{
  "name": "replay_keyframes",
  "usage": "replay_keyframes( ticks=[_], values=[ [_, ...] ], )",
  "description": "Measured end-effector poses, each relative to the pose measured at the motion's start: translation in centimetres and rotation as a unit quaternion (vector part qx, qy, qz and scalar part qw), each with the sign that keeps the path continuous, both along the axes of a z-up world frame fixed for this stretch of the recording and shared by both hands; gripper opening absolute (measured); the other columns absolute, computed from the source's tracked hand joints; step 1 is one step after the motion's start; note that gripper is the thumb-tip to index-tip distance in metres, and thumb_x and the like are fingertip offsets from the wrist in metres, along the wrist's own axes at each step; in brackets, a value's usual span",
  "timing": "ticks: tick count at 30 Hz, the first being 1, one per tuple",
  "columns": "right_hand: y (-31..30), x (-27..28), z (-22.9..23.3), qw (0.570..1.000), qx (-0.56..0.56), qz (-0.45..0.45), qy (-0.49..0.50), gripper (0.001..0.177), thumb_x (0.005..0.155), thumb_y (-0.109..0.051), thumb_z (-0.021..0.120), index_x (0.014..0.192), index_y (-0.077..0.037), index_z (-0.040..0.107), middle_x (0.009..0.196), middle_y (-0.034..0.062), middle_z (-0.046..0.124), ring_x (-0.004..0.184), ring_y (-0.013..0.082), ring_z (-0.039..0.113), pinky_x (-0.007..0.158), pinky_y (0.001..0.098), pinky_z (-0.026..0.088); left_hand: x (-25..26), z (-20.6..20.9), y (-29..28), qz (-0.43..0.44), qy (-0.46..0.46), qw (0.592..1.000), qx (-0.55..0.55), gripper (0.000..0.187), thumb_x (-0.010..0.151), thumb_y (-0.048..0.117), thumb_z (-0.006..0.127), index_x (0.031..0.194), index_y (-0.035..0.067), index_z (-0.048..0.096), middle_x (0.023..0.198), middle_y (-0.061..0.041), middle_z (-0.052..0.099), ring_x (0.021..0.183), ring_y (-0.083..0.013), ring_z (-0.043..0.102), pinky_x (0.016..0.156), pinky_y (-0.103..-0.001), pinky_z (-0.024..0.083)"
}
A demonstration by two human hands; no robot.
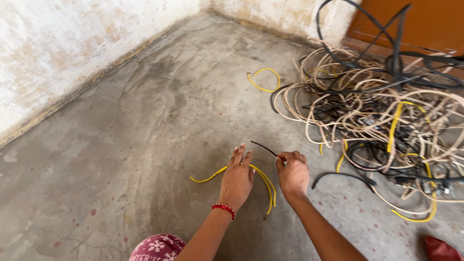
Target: The person sits on the floor and sorts a tangled pile of cables by color. They separate white, yellow, and black cables into distinct groups, then tie a black cable with a small string.
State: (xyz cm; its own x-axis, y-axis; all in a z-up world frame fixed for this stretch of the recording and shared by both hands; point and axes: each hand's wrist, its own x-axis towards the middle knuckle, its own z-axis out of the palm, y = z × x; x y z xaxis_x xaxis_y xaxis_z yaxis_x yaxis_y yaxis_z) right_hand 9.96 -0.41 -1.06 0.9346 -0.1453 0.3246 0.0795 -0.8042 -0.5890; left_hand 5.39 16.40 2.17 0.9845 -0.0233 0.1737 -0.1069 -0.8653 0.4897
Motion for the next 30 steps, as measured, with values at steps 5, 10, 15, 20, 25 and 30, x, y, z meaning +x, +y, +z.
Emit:
replay_keyframes(
  ticks=[5,10,15,20,25,30],
  values=[
    [2.7,1.8,-0.7,0.999,-0.010,0.032,-0.001,0.012,0.088,-0.020,0.074,0.095,-0.012,0.078,0.097,0.0054,0.070,0.101,0.0288,0.062,0.086,0.0420,0.052,1.8,-1.4,2.9,-0.013,-0.034,0.999,0.034,0.051,0.096,0.018,0.061,0.143,0.002,0.051,0.160,-0.015,0.036,0.149,-0.0335,0.031,0.120,-0.043,0.029],
    [5.3,3.7,-1.5,0.999,-0.008,0.046,-0.006,0.013,0.087,-0.020,0.074,0.095,-0.012,0.078,0.097,0.0062,0.070,0.101,0.0288,0.062,0.088,0.0416,0.052,4.1,-1.9,4.8,-0.016,-0.027,0.999,0.032,0.052,0.098,0.021,0.059,0.145,0.001,0.049,0.161,-0.015,0.035,0.150,-0.0332,0.030,0.120,-0.045,0.028],
    [6.6,5.7,-2.5,0.998,-0.027,0.065,-0.004,0.013,0.088,-0.021,0.074,0.096,-0.012,0.078,0.097,0.0065,0.069,0.101,0.0292,0.062,0.087,0.0417,0.052,5.8,-2.8,5.3,0.000,-0.034,0.999,0.022,0.051,0.100,0.023,0.057,0.146,0.001,0.049,0.161,-0.016,0.034,0.150,-0.0323,0.031,0.120,-0.045,0.027],
    [7.4,8.0,-3.2,0.996,-0.034,0.079,-0.027,0.012,0.087,-0.020,0.074,0.095,-0.012,0.078,0.098,0.0066,0.069,0.101,0.0297,0.063,0.087,0.0425,0.053,7.5,-2.6,5.5,-0.005,-0.050,0.998,0.030,0.048,0.100,0.022,0.056,0.143,0.001,0.051,0.160,-0.015,0.037,0.150,-0.0323,0.032,0.121,-0.045,0.027],
    [8.5,10.1,-3.4,0.995,-0.036,0.085,-0.040,0.011,0.087,-0.019,0.075,0.095,-0.012,0.078,0.098,0.0064,0.069,0.099,0.0298,0.063,0.087,0.0429,0.053,8.7,-2.7,6.2,0.002,-0.044,0.998,0.037,0.050,0.100,0.023,0.055,0.144,0.001,0.051,0.161,-0.010,0.039,0.150,-0.0321,0.030,0.121,-0.048,0.026],
    [9.8,11.4,-3.1,0.992,-0.018,0.112,-0.055,0.012,0.086,-0.018,0.075,0.096,-0.011,0.078,0.099,0.0061,0.069,0.099,0.0291,0.062,0.087,0.0425,0.053,9.2,-3.3,7.2,0.023,-0.033,0.997,0.064,0.054,0.100,0.026,0.054,0.147,0.000,0.046,0.161,-0.010,0.037,0.150,-0.0327,0.027,0.120,-0.051,0.024]
  ],
)
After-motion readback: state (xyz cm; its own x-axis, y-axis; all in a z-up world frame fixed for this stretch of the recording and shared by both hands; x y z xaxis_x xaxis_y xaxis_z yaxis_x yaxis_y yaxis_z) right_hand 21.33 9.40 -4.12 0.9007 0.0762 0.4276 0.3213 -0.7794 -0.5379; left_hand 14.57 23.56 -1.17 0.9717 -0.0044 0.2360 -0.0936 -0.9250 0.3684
